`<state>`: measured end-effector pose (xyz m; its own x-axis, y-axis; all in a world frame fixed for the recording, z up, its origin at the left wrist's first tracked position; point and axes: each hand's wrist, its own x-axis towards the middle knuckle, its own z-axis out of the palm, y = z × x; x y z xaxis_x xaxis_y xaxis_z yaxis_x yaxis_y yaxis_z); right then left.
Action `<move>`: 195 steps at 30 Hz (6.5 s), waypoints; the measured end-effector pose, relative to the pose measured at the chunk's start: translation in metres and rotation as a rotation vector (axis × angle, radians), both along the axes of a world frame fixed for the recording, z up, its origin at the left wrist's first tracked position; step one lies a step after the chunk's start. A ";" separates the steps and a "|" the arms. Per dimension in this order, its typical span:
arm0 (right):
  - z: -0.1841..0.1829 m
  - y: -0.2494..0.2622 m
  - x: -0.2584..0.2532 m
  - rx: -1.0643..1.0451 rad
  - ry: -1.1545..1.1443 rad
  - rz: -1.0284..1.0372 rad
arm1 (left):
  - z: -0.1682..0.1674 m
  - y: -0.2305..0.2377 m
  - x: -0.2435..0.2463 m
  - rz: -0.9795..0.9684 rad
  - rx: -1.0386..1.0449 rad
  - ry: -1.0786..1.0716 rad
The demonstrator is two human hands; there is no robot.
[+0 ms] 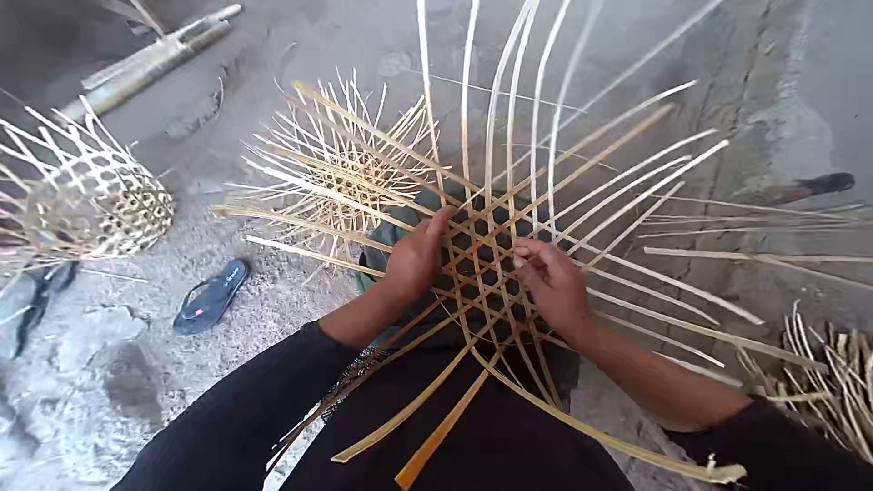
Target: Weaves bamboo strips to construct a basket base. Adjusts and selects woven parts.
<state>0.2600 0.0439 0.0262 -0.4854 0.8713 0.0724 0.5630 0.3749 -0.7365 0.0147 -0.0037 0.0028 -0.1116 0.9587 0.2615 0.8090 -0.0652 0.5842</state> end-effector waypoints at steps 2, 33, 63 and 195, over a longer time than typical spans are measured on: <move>0.020 0.022 -0.014 0.063 -0.048 0.055 | -0.003 0.000 0.001 0.036 -0.008 -0.059; -0.013 0.040 -0.095 0.144 -0.069 0.050 | -0.039 0.004 0.012 0.128 0.284 -0.155; -0.026 0.088 -0.048 0.445 -0.151 -0.005 | -0.043 0.003 0.009 0.141 0.280 -0.126; -0.033 0.119 -0.043 0.492 0.027 0.005 | 0.028 -0.004 -0.038 -0.070 -0.009 0.029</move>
